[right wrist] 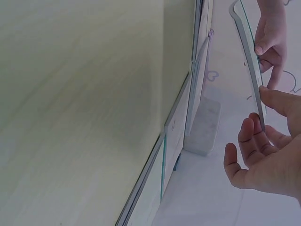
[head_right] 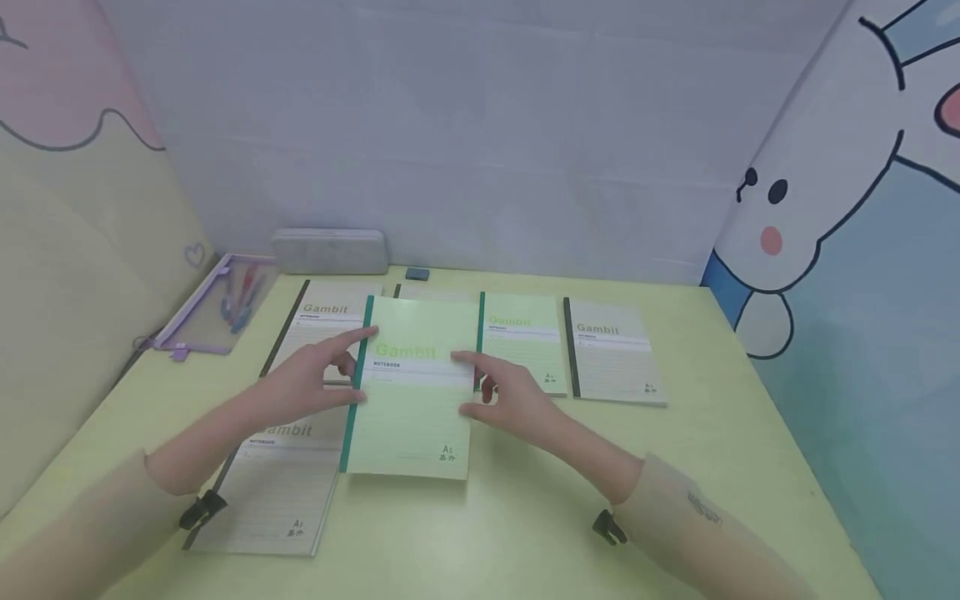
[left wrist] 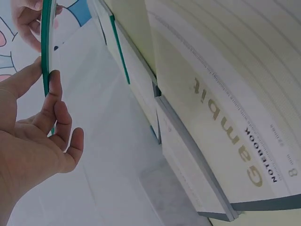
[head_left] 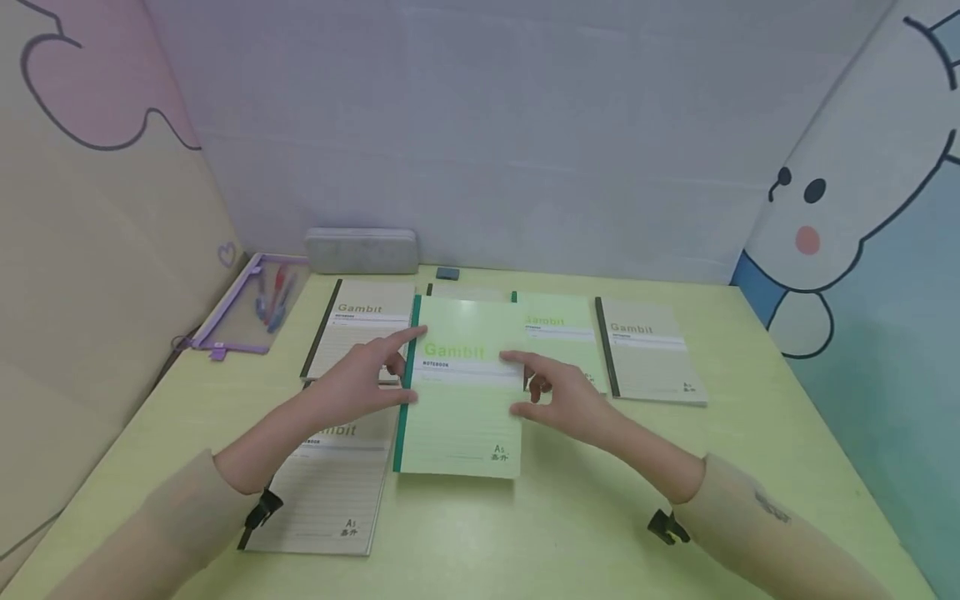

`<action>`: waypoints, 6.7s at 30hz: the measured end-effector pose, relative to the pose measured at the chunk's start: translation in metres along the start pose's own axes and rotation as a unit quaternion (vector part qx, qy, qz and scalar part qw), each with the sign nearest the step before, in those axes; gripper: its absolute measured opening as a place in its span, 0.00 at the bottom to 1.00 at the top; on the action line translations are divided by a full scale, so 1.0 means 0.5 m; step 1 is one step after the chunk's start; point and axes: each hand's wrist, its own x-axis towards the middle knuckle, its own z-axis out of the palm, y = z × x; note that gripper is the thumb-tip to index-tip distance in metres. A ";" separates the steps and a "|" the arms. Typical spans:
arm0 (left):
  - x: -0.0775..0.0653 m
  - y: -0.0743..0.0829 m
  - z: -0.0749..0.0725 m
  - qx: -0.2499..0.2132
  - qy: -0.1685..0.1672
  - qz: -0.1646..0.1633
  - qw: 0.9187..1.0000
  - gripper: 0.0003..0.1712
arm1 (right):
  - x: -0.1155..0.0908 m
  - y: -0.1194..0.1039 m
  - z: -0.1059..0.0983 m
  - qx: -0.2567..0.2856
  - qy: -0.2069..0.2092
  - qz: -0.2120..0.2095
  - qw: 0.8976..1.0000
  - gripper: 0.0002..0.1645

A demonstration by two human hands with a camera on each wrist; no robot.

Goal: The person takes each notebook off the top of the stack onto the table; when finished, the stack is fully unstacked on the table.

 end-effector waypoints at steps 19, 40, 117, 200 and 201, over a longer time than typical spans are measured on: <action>-0.050 0.005 0.101 0.052 -0.106 -0.100 0.988 0.51 | -0.048 0.047 0.106 -0.016 -0.129 0.035 0.991 0.48; -0.055 -0.020 0.117 0.082 -0.152 -0.105 0.979 0.51 | -0.030 0.048 0.114 -0.091 -0.171 0.029 0.981 0.45; 0.054 -0.386 -0.099 0.067 0.013 -0.140 0.988 0.63 | 0.368 0.039 0.202 -0.158 -0.136 0.002 0.978 0.44; 0.127 -0.125 -0.150 0.015 0.143 -0.004 0.990 0.43 | 0.288 -0.014 -0.019 0.031 0.119 -0.015 0.992 0.28; 0.127 -0.120 -0.148 0.013 0.143 0.000 0.990 0.43 | 0.283 -0.013 -0.027 0.027 0.118 -0.015 0.993 0.28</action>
